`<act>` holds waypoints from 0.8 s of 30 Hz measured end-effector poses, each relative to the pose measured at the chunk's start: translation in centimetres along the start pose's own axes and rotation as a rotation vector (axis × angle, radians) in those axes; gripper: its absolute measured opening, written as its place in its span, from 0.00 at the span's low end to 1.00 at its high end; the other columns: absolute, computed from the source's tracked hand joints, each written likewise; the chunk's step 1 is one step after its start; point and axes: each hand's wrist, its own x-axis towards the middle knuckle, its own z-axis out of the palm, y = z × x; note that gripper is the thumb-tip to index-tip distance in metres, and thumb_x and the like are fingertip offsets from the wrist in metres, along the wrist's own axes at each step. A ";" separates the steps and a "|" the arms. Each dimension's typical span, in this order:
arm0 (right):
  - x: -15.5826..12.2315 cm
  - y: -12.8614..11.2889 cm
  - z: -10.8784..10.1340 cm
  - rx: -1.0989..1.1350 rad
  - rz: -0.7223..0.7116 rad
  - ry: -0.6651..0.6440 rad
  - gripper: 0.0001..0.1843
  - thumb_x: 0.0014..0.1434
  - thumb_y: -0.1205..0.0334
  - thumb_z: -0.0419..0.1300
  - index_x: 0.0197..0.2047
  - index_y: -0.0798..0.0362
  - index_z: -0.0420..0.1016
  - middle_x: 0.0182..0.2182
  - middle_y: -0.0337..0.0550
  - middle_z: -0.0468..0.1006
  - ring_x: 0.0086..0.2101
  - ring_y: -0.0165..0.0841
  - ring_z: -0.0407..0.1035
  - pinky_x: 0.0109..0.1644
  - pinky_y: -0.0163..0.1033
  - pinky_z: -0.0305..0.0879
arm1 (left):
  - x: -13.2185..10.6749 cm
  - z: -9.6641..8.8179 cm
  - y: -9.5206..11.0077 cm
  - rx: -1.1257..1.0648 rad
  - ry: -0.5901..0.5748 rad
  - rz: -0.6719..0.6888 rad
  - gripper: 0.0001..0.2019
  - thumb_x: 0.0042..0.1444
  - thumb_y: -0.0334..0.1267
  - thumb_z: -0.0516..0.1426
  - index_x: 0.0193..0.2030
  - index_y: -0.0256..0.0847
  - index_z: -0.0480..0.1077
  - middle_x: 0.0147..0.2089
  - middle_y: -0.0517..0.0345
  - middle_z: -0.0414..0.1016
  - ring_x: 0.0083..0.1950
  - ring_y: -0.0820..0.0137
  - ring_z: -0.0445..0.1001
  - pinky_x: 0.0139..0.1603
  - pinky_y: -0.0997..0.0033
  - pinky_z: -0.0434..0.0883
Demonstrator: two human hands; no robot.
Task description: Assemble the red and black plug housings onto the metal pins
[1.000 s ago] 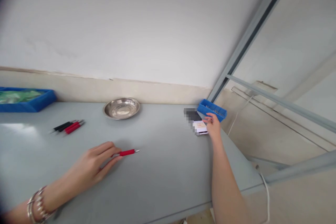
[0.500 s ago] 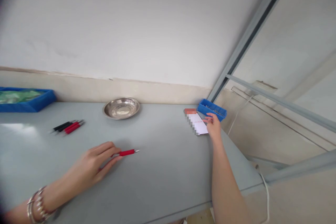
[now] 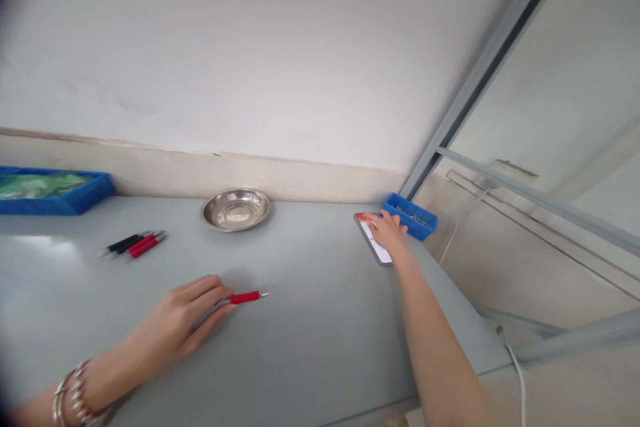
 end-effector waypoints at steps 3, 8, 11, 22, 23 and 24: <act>0.3 -0.2 0.3 -0.022 -0.046 -0.035 0.21 0.60 0.50 0.46 0.55 0.33 0.68 0.57 0.48 0.62 0.51 0.53 0.58 0.46 0.59 0.58 | 0.0 -0.1 0.2 -0.001 0.002 0.003 0.10 0.61 0.37 0.46 0.35 0.40 0.67 0.30 0.59 0.67 0.30 0.73 0.68 0.30 0.75 0.65; 0.7 -0.3 0.9 0.046 -0.079 0.002 0.23 0.57 0.42 0.48 0.52 0.35 0.70 0.54 0.50 0.64 0.49 0.55 0.59 0.45 0.62 0.56 | 0.0 -0.1 0.3 0.008 -0.008 0.008 0.11 0.61 0.37 0.46 0.34 0.40 0.67 0.29 0.59 0.66 0.28 0.73 0.67 0.29 0.74 0.64; 1.0 -0.2 1.2 0.075 -0.085 0.011 0.24 0.54 0.40 0.50 0.50 0.36 0.72 0.52 0.50 0.66 0.49 0.54 0.59 0.46 0.63 0.56 | -0.1 0.0 0.2 0.005 -0.019 0.001 0.10 0.61 0.37 0.46 0.34 0.40 0.67 0.29 0.59 0.66 0.28 0.73 0.66 0.29 0.74 0.64; 0.4 -0.3 0.6 0.138 -0.074 -0.001 0.30 0.48 0.36 0.55 0.53 0.37 0.70 0.52 0.52 0.65 0.50 0.57 0.57 0.47 0.63 0.54 | -0.2 0.0 0.2 -0.018 -0.030 -0.008 0.10 0.62 0.37 0.46 0.35 0.40 0.68 0.30 0.58 0.66 0.29 0.73 0.66 0.30 0.74 0.64; 0.4 -0.3 0.6 0.136 -0.072 -0.002 0.30 0.48 0.36 0.55 0.53 0.36 0.70 0.52 0.52 0.65 0.50 0.57 0.57 0.47 0.64 0.54 | -0.2 0.0 0.2 -0.022 -0.033 -0.008 0.10 0.62 0.37 0.46 0.35 0.40 0.67 0.30 0.58 0.66 0.29 0.73 0.67 0.30 0.74 0.64; 0.4 -0.1 0.7 0.139 -0.069 -0.001 0.30 0.48 0.36 0.56 0.52 0.36 0.70 0.52 0.52 0.66 0.50 0.57 0.57 0.47 0.64 0.54 | -0.2 0.0 0.3 -0.025 -0.033 -0.008 0.10 0.62 0.37 0.46 0.35 0.40 0.67 0.30 0.58 0.66 0.29 0.73 0.67 0.30 0.74 0.64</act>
